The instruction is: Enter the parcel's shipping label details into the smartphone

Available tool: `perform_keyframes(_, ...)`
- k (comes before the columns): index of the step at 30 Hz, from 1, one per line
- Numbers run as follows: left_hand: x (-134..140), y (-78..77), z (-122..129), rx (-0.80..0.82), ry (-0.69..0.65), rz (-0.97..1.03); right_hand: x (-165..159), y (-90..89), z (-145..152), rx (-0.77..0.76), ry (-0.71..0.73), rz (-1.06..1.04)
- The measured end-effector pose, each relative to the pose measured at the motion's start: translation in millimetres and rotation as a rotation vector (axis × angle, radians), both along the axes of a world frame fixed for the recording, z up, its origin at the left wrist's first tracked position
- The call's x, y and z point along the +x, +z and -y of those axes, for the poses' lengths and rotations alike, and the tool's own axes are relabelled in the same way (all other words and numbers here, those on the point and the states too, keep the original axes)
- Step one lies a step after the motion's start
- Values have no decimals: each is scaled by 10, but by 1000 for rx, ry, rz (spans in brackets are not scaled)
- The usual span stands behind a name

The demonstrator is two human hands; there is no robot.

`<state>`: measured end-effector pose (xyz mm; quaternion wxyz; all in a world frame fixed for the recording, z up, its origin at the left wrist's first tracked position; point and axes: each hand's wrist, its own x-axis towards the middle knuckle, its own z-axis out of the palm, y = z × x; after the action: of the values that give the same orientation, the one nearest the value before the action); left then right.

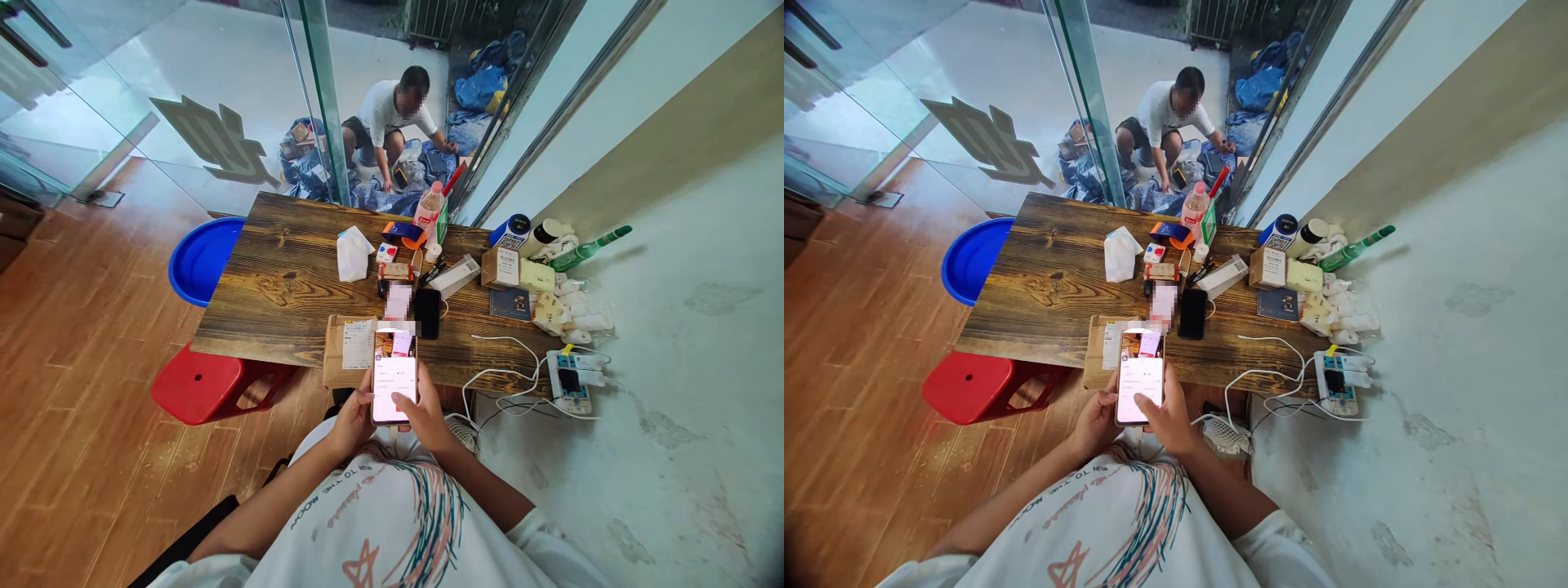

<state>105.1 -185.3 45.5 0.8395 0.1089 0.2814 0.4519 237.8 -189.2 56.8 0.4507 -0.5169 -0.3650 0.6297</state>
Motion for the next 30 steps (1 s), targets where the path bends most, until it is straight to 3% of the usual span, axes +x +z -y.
perform_keyframes(8, 104, 30, 39, -61, -110, -26, 191, -172, 38, -132, 0, -182)
perform_keyframes(17, 137, 36, 18, -66, -160, -30, 310, -161, 80, -90, 76, -166)
perform_keyframes(25, 154, -11, 17, -61, -60, -140, 304, -124, 82, -42, 112, -115)
perform_keyframes(30, 170, -35, 15, -62, -42, -219, 238, -165, 82, -20, 53, -29)
